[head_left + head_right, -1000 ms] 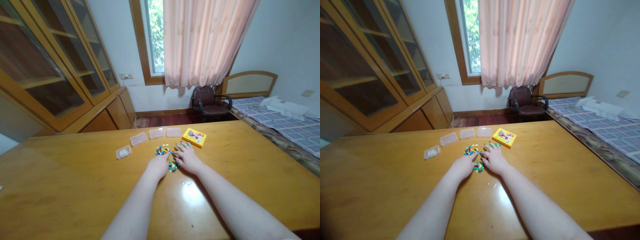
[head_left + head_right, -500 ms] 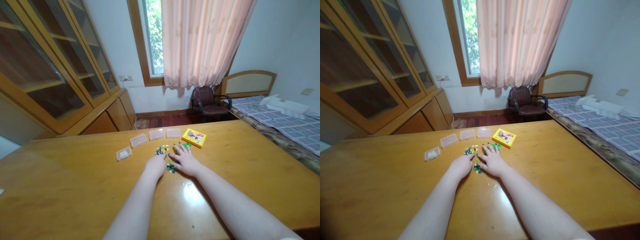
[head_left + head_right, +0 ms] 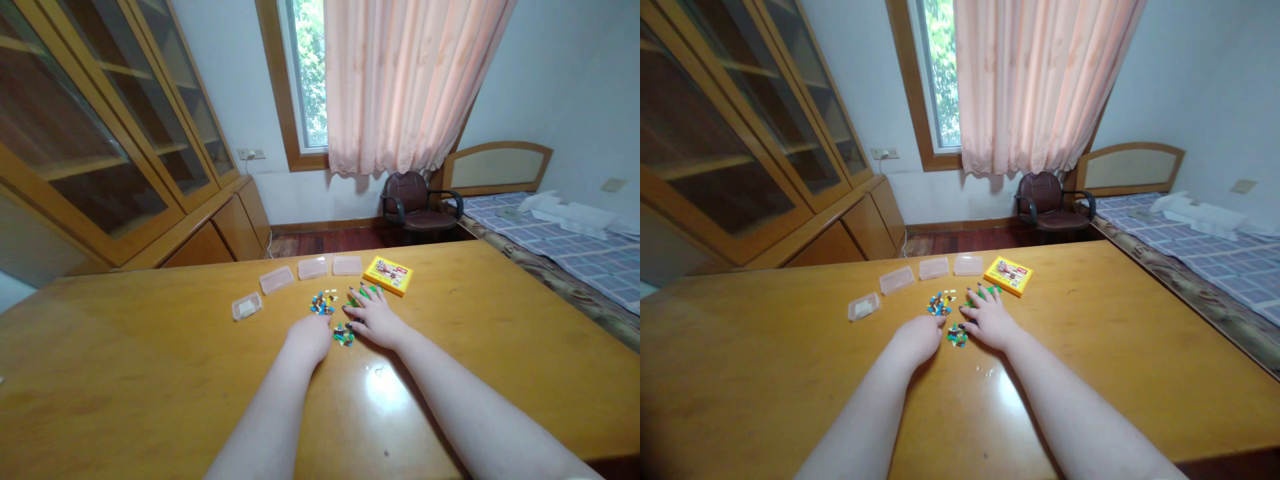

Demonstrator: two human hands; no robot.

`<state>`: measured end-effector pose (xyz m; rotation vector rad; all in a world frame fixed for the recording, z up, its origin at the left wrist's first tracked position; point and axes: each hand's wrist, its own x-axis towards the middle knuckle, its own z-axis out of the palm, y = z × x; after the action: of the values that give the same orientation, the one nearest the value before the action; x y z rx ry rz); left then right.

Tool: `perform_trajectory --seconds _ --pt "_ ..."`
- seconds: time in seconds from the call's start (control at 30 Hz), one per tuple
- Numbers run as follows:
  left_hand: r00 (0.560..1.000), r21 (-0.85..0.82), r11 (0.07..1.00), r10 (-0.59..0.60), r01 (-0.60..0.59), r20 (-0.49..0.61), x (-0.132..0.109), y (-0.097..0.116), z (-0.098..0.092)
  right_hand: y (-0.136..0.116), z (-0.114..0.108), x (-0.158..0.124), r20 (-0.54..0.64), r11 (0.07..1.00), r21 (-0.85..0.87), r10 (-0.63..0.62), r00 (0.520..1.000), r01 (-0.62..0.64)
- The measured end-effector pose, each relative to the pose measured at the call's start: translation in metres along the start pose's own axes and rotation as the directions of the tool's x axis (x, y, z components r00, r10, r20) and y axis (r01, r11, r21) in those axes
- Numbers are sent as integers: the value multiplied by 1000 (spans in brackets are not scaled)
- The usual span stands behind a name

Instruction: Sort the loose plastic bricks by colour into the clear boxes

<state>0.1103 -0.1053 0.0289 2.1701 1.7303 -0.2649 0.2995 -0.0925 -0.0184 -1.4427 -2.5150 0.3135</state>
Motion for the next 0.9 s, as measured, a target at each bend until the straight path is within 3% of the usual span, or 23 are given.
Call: perform_trajectory --seconds 0.07,0.2,0.4,0.57,0.8,0.9 --pt "997 6 999 52 -53 50 -5 3 -2 2 -2 0 -15 1000 12 14 1000 -14" --pt "985 16 993 116 -119 131 -14 9 -6 2 -4 -2 25 989 85 -124 992 121" --pt "990 13 998 51 -53 131 -15 13 -7 2 -3 -1 5 998 47 -46 999 46" --pt "991 25 998 55 -58 123 -18 15 -6 0 -3 -2 44 987 70 -150 988 147" --pt "986 6 995 96 -98 135 -19 20 0 6 1 0 -102 998 -35 44 994 -48" --pt "982 13 993 111 -114 150 -15 20 5 9 1 0 -115 1000 5 -22 993 23"
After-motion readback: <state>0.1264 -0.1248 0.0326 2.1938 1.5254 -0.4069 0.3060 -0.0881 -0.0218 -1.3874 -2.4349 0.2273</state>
